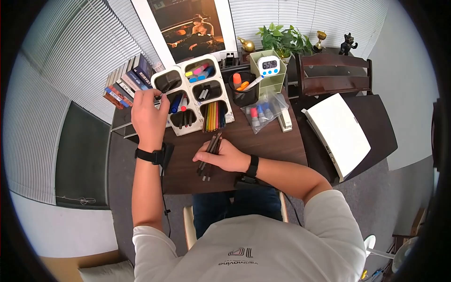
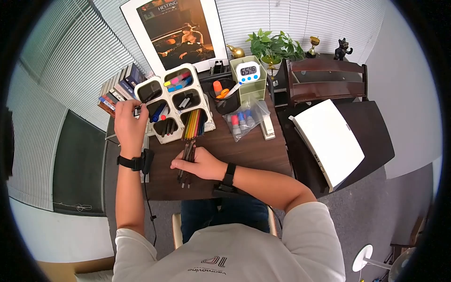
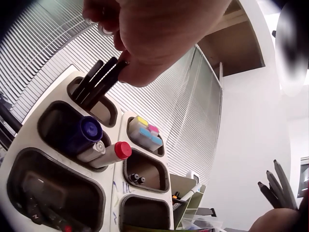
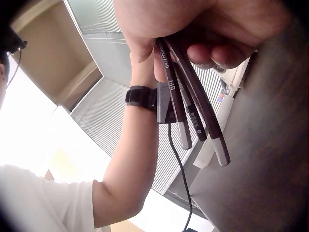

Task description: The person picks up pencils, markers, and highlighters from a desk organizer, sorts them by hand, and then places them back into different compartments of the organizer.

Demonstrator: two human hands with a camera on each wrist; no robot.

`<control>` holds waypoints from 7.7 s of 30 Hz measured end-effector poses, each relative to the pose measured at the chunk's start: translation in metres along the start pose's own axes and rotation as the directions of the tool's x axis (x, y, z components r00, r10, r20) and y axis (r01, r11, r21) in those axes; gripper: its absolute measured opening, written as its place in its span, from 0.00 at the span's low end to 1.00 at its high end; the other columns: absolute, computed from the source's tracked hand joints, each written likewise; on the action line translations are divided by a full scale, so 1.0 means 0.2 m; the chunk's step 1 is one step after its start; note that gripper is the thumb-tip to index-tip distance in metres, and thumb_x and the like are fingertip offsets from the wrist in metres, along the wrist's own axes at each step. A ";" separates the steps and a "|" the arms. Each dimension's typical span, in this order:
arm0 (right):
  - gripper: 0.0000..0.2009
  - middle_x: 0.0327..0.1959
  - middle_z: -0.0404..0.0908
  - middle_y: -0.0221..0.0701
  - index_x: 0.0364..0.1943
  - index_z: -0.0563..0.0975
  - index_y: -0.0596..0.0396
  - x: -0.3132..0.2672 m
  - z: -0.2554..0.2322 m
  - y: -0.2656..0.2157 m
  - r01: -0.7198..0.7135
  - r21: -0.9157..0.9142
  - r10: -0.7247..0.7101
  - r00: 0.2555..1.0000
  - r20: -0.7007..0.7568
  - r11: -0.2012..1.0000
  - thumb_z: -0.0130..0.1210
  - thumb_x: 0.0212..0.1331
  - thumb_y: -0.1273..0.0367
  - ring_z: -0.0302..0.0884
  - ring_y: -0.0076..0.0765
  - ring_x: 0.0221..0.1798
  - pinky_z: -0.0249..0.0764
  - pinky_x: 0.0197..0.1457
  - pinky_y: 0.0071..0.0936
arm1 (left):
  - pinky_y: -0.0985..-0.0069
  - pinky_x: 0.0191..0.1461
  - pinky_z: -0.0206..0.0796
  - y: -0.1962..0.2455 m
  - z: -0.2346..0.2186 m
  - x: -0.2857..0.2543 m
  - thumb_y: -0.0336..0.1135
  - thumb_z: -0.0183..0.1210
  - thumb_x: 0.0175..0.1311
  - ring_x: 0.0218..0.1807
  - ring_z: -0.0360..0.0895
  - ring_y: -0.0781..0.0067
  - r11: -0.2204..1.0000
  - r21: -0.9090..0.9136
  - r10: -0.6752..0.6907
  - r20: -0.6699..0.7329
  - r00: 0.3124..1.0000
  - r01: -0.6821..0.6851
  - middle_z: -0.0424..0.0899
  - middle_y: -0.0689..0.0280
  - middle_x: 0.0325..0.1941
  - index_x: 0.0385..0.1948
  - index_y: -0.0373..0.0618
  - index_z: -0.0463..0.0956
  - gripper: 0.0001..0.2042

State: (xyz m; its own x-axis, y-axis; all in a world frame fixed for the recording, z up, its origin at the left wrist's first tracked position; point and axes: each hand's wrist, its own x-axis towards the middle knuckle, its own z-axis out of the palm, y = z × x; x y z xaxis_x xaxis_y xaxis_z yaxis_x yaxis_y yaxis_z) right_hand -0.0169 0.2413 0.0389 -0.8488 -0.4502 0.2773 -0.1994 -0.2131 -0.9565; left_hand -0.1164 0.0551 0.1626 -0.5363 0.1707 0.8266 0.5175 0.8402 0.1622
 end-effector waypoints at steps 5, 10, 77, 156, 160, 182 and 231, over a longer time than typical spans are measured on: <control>0.13 0.39 0.87 0.32 0.45 0.86 0.60 0.00 0.00 0.00 0.023 -0.003 -0.023 1.000 -0.006 1.000 0.59 0.73 0.62 0.83 0.26 0.44 0.78 0.51 0.27 | 0.61 0.40 0.72 0.01 -0.01 -0.01 0.32 0.71 0.56 0.38 0.80 0.55 1.000 0.023 0.012 0.006 1.000 -0.012 0.78 0.62 0.37 0.36 0.46 0.81 0.09; 0.13 0.38 0.86 0.31 0.44 0.87 0.59 0.00 0.00 0.00 0.022 -0.005 -0.022 0.999 -0.029 1.000 0.60 0.73 0.63 0.81 0.26 0.41 0.77 0.48 0.28 | 0.70 0.39 0.69 0.12 -0.18 -0.28 0.28 0.71 0.56 0.34 0.74 0.62 0.977 -0.128 -0.168 0.012 0.986 0.169 0.77 0.62 0.36 0.38 0.43 0.81 0.10; 0.18 0.28 0.74 0.18 0.48 0.87 0.52 -0.01 0.03 -0.05 -0.159 0.074 0.161 0.987 -0.012 0.984 0.50 0.78 0.56 0.70 0.14 0.32 0.71 0.34 0.17 | 0.84 0.38 0.69 0.21 -0.32 -1.03 0.27 0.60 0.73 0.33 0.76 0.84 0.333 -0.598 -0.518 0.531 0.671 0.729 0.83 0.69 0.37 0.43 0.37 0.81 0.04; 0.18 0.28 0.76 0.20 0.48 0.86 0.54 -0.01 0.01 -0.05 -0.120 0.033 0.120 0.993 0.006 0.992 0.49 0.79 0.57 0.72 0.15 0.34 0.72 0.36 0.19 | 0.71 0.35 0.69 0.13 -0.16 -0.02 0.24 0.67 0.56 0.28 0.74 0.68 0.948 -0.250 -0.201 0.005 0.980 0.196 0.75 0.64 0.26 0.30 0.40 0.76 0.07; 0.18 0.28 0.76 0.20 0.48 0.86 0.54 -0.01 0.01 -0.05 -0.125 0.044 0.125 0.992 0.010 0.991 0.49 0.79 0.58 0.72 0.15 0.34 0.72 0.36 0.19 | 0.65 0.35 0.68 0.11 -0.05 0.04 0.29 0.67 0.57 0.29 0.75 0.61 0.985 -0.118 -0.122 0.044 0.992 0.127 0.74 0.62 0.26 0.31 0.41 0.77 0.07; 0.17 0.33 0.80 0.27 0.45 0.84 0.61 -0.02 0.02 -0.04 -0.175 0.154 0.185 0.981 -0.051 0.972 0.50 0.78 0.60 0.77 0.21 0.36 0.77 0.40 0.23 | 0.81 0.36 0.67 0.25 -0.34 -0.98 0.27 0.64 0.68 0.31 0.75 0.83 0.393 -0.491 -0.400 0.670 0.626 0.777 0.85 0.66 0.33 0.40 0.36 0.83 0.05; 0.08 0.29 0.82 0.28 0.37 0.85 0.58 -0.03 -0.03 -0.11 0.261 -0.346 -0.271 0.962 0.020 0.901 0.60 0.69 0.68 0.78 0.23 0.30 0.74 0.34 0.24 | 0.80 0.37 0.76 0.09 0.01 -0.73 0.39 0.56 0.78 0.36 0.81 0.80 0.165 -0.549 -0.465 0.689 0.555 0.820 0.84 0.64 0.38 0.45 0.39 0.78 0.11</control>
State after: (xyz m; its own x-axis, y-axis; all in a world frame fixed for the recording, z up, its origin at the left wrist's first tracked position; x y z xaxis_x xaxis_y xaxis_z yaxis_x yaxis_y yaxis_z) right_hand -0.0102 0.2531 0.0571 -0.7530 -0.3925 0.5281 -0.5710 -0.0092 -0.8209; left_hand -0.0299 0.0455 0.0435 -0.9982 0.0587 0.0120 0.0118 -0.0039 0.9999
